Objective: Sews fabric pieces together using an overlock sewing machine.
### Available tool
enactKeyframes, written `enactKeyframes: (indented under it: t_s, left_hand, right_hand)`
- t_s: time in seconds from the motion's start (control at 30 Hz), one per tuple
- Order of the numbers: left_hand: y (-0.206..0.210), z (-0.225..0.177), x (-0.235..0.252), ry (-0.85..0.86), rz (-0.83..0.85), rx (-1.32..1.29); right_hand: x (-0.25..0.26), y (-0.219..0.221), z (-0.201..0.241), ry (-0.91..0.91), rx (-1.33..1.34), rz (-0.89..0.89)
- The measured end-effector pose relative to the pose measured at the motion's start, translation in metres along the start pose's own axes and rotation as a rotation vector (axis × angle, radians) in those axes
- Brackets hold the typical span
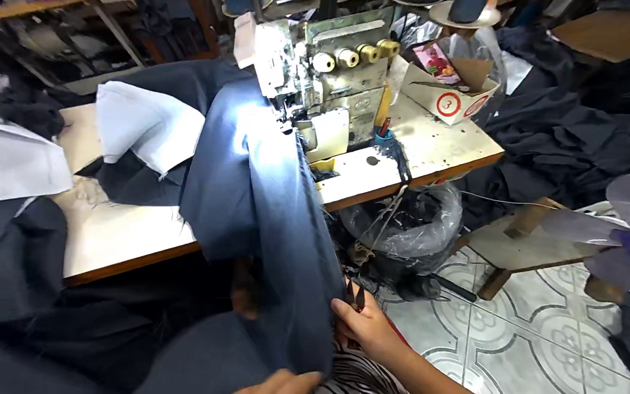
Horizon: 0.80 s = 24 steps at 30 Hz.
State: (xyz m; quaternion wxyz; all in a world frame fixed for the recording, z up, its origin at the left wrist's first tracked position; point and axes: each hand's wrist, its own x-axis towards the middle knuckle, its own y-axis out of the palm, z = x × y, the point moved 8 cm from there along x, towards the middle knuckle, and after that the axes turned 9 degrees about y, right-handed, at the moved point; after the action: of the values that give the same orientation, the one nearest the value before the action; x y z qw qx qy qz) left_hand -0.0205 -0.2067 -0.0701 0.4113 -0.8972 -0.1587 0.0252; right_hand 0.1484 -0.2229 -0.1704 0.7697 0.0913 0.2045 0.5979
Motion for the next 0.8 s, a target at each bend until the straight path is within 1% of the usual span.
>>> enactKeyframes:
  t_s: [0.07,0.13,0.23,0.33,0.4,0.43,0.47,0.5,0.53,0.57,0.6,0.63,0.67,0.77,0.8]
  left_hand:
    - [0.038,0.006,0.017,0.044,0.067,-0.055]
    - [0.056,0.009,0.031,0.063,0.074,-0.063]
    - [0.061,0.009,0.044,0.102,0.12,-0.107]
    - [0.064,0.012,0.054,0.15,0.232,-0.251]
    - [0.054,0.019,0.065,0.237,0.306,-0.285]
    - [0.038,0.024,0.075,0.286,0.265,-0.234]
    - [0.012,0.032,0.089,0.313,0.135,-0.117]
    - [-0.023,0.04,0.106,0.302,-0.027,0.07]
    - [-0.06,0.05,0.125,0.25,-0.151,0.287]
    - [-0.095,0.062,0.143,0.167,-0.226,0.487]
    - [-0.126,0.077,0.161,0.062,-0.244,0.619]
    - [-0.152,0.093,0.175,-0.052,-0.234,0.682]
    - [-0.172,0.107,0.185,-0.145,-0.212,0.692]
    - [-0.205,0.137,0.216,-0.288,-0.064,0.619]
    - [-0.212,0.149,0.228,-0.336,0.021,0.62]
  right_hand:
    - [-0.004,-0.001,0.008,-0.076,-0.098,-0.067]
    - [-0.008,-0.003,0.015,-0.136,-0.165,-0.103]
    - [-0.009,-0.009,0.02,-0.184,-0.245,-0.085]
    - [-0.008,-0.012,0.022,-0.161,-0.309,-0.062]
    - [-0.005,-0.012,0.019,-0.142,-0.327,-0.027]
    - [-0.002,-0.011,0.017,-0.132,-0.322,-0.008]
    - [0.002,-0.012,0.015,-0.12,-0.302,-0.001]
    - [0.007,-0.014,0.013,-0.105,-0.266,-0.007]
    - [0.014,-0.016,0.012,-0.084,-0.222,-0.025]
    - [0.021,-0.018,0.013,-0.068,-0.18,-0.047]
    - [0.03,-0.019,0.015,-0.058,-0.15,-0.057]
    - [0.039,-0.019,0.018,-0.061,-0.133,-0.066]
    - [0.049,-0.018,0.023,-0.066,-0.131,-0.075]
    - [0.08,-0.018,0.036,-0.086,-0.121,-0.093]
    - [0.09,-0.018,0.04,-0.098,-0.123,-0.097]
